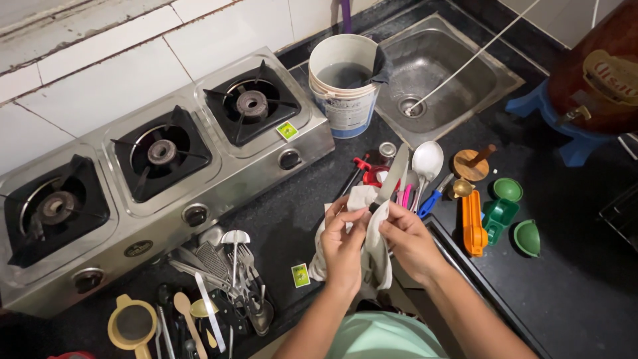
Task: Drying various kitchen utensils with a white cloth on a kitchen counter.
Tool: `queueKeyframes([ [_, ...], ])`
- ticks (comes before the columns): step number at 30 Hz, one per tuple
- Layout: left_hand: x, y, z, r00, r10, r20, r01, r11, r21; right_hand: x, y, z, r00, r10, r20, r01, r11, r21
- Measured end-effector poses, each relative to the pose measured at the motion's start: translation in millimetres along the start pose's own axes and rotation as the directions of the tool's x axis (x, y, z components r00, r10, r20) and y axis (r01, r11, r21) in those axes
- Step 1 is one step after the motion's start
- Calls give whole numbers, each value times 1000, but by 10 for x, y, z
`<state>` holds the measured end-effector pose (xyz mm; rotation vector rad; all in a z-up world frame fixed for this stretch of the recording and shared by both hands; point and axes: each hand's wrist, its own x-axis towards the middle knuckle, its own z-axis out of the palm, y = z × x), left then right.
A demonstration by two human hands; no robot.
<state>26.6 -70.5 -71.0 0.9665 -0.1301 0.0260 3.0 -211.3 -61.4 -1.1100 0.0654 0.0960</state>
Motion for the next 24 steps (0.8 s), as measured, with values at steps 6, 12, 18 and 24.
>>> queueKeyframes([
  [6,84,297,163,971,239,18,-231,909,346,30,-243,220,997,10,-77,2,988,156],
  [12,435,288,164,993,-10,118,-32,937,347,17,96,-14,1000,-24,4,25,1000,-13],
  [18,461,331,238,995,-16,101,-5,980,199,7,-221,50,972,-197,130,234,875,-424],
  [24,482,94,229,997,-1,-80,4,999,40,-8,-509,-114,964,-183,191,264,715,-648],
])
